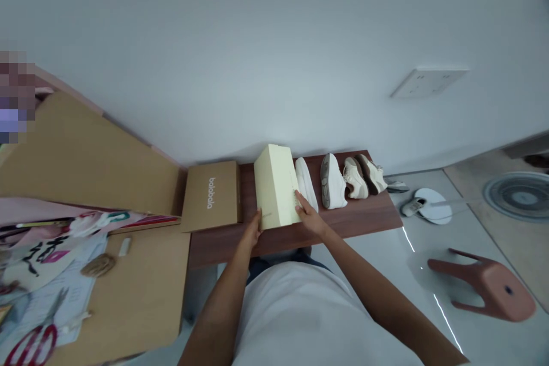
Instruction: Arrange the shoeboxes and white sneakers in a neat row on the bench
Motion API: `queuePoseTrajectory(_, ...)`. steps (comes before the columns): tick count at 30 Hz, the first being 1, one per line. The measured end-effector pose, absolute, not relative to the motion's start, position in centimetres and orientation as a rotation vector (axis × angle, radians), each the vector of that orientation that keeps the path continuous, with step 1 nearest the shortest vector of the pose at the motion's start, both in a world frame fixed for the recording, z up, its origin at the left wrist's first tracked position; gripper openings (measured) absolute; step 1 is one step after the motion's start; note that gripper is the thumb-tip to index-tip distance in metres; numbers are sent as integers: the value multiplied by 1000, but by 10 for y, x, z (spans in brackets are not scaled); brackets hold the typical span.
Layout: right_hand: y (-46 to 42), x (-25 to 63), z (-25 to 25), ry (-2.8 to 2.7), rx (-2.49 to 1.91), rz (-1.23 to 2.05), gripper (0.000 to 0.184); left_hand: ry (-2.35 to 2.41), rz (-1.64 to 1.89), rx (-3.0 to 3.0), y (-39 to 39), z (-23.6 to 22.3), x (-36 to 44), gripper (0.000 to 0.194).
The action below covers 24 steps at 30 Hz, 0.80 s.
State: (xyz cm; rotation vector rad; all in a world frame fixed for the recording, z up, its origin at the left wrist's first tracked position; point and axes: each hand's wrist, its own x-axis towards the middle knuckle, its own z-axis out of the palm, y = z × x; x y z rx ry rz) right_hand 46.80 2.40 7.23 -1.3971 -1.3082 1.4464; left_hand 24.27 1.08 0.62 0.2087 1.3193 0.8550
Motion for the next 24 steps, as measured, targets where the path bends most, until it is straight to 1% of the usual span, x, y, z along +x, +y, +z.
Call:
queuePoseTrajectory(3, 30, 482, 68, -1332, -1436, 1414, 84, 1341, 809, 176, 8, 7, 247, 52)
queuePoseTrajectory(5, 34, 487, 68, -1313, -1480, 1418, 84, 1315, 844, 163, 5, 12, 247, 48)
queuePoseTrajectory(10, 34, 487, 77, -1249, -1560, 1493, 80, 1250, 970, 188, -3, 34, 237, 47)
queuePoseTrajectory(13, 34, 480, 88, -1266, -1538, 1534, 86, 1304, 1013, 233, -5, 49, 229, 51)
queuePoseTrajectory(17, 38, 468, 98, -1367, -1345, 1602, 88, 1376, 1072, 310, -6, 63, 223, 59)
queuePoseTrajectory(24, 38, 454, 83, -1291, -1270, 1697, 89, 1439, 1194, 396, -3, 63, 222, 70)
